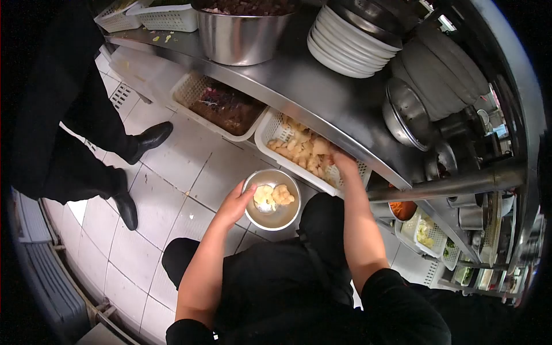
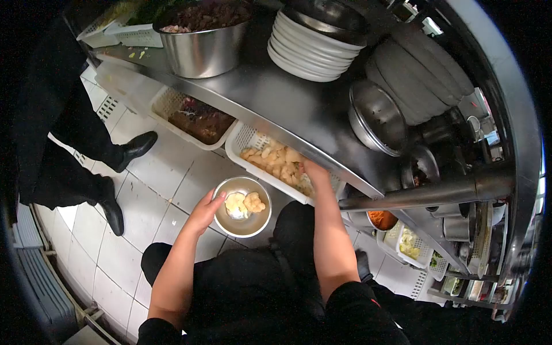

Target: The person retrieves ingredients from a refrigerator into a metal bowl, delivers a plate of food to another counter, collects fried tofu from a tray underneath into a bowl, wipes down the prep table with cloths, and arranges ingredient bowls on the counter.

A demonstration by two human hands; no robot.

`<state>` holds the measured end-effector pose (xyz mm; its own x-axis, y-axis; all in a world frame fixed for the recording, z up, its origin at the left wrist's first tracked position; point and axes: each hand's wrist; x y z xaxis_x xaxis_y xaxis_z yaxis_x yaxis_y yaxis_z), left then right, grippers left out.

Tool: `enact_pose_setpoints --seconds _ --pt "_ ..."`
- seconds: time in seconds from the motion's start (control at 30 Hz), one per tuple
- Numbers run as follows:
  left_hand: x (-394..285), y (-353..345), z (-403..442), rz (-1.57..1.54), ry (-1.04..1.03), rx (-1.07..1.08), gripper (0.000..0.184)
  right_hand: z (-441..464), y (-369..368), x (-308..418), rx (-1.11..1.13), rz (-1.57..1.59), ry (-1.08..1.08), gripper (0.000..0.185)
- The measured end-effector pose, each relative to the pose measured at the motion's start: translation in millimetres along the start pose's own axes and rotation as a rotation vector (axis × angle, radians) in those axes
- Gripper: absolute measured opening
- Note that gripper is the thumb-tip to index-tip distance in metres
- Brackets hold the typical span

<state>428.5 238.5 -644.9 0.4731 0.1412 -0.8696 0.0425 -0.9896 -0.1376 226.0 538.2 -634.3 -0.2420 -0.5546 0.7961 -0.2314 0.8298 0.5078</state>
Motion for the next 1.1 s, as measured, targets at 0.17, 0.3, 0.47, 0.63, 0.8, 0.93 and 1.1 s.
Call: enact_pose_setpoints --seconds 0.17,0.3,0.47,0.63,0.8,0.93,1.1 --pt "-2 -8 1 0.002 0.032 0.006 0.057 -93 5 56 0.205 0.441 0.136 0.025" --pt "-11 -7 -2 -0.079 0.033 0.063 0.058 -15 37 -22 -0.260 -0.011 0.282 0.025" --pt "-17 -12 -6 -0.066 0.061 0.038 0.059 63 55 -47 -0.632 -0.494 0.604 0.037" --pt "-14 -11 -5 -0.084 0.060 0.077 0.056 130 -32 -97 -0.119 -0.700 0.303 0.045" --pt "-21 -15 -11 -0.013 0.059 0.046 0.056 64 -46 -17 -0.189 -0.680 0.355 0.058" --pt "-12 -13 -6 -0.055 0.043 0.062 0.057 89 -16 -91 -0.141 -0.257 0.481 0.061" --pt "-14 -8 -6 -0.011 0.042 0.037 0.054 11 30 -33 -0.149 0.548 0.071 0.043"
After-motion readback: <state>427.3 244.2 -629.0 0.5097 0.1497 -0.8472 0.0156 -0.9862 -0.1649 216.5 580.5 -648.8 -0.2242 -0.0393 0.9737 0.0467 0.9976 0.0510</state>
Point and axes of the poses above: each hand's wrist, its own z-axis towards the middle knuckle, its own y-axis out of the back of the hand, x = y × z, and after that the axes turned 5 degrees about y, right-handed
